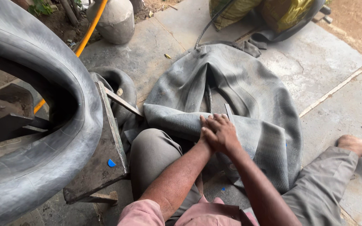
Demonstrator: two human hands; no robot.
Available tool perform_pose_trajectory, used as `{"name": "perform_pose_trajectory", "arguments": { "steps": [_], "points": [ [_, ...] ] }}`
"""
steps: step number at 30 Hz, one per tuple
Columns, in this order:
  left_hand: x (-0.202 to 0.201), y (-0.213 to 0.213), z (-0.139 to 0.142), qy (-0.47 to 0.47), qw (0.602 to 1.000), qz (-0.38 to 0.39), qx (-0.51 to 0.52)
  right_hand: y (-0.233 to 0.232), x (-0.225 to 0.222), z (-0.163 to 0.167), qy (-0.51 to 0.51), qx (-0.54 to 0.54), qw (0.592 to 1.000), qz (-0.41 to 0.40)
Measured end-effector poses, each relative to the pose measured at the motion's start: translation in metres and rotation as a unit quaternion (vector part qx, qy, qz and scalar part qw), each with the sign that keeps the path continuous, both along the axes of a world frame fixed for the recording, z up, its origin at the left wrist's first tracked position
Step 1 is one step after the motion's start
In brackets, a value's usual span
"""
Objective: The person uses a metal file to roughen the rubber surface of a large inner tube while sitting on a tiled floor.
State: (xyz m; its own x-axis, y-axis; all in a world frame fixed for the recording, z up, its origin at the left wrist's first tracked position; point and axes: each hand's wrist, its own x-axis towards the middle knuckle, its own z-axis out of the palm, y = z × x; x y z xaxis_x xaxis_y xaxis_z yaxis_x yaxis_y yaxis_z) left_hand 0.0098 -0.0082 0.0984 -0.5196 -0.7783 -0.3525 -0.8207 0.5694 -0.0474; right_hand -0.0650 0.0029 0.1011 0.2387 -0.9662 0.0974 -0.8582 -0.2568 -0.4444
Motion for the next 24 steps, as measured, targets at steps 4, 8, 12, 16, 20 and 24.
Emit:
{"name": "perform_pose_trajectory", "arguments": {
  "steps": [4,8,12,16,20,24],
  "points": [
    [-0.006,-0.011,-0.010,-0.003,0.998,0.040,-0.037,-0.026,-0.013,0.008,-0.149,0.188,0.967,-0.086],
    [-0.003,-0.005,-0.017,-0.023,0.990,0.026,-0.134,-0.007,-0.004,0.000,-0.058,0.072,0.995,-0.039],
    [-0.003,-0.003,-0.014,0.104,0.987,0.045,-0.110,0.032,0.008,-0.008,0.140,-0.129,0.982,0.018],
    [-0.005,-0.013,-0.005,0.166,0.977,0.109,-0.082,0.063,-0.027,-0.013,-0.151,-0.024,0.988,0.033],
    [-0.007,-0.011,-0.003,0.195,0.970,0.144,-0.032,0.067,-0.083,-0.026,-0.417,0.084,0.892,-0.155],
    [-0.008,-0.006,-0.006,0.238,0.959,0.139,-0.065,0.065,-0.103,-0.049,-0.205,0.084,0.935,-0.276]
  ]
}}
